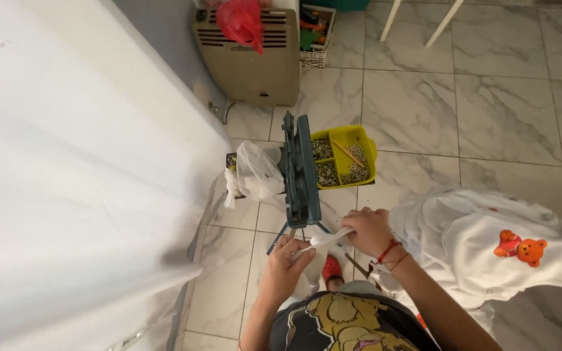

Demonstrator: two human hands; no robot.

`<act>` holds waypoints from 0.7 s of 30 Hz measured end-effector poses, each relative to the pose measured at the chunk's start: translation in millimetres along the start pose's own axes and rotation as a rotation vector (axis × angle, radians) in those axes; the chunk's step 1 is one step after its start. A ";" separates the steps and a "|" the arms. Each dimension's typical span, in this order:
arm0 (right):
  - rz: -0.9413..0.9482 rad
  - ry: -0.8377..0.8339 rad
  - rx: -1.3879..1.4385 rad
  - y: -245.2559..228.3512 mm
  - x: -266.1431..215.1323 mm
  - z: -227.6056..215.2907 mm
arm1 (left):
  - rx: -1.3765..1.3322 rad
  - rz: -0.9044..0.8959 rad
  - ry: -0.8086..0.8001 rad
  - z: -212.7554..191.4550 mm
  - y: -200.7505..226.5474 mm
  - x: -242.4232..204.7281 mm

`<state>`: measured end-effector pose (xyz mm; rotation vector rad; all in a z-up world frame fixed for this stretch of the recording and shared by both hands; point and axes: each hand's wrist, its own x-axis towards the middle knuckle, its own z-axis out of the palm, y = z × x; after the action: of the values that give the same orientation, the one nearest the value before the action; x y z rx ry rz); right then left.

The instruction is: Attaching metal snap buttons to white baby clothes using a manual press machine

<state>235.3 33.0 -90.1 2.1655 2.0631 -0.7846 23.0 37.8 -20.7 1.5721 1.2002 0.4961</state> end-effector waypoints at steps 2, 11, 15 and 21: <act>-0.092 -0.007 0.109 17.1 9.2 -16.2 | -0.008 -0.001 -0.019 2.9 13.5 1.0; -0.330 0.259 0.325 21.7 83.7 -47.2 | -0.174 0.012 0.026 19.4 0.9 -9.8; -0.267 0.353 -0.141 21.0 122.2 -16.5 | -0.209 -0.036 0.024 13.6 7.9 -16.9; -0.258 0.437 -0.129 22.4 128.0 -5.6 | -0.178 -0.060 0.037 7.3 -6.5 -11.8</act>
<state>256.0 150.6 -141.8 2.1769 2.5500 -0.1829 21.1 23.6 -26.3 1.3771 1.1940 0.5784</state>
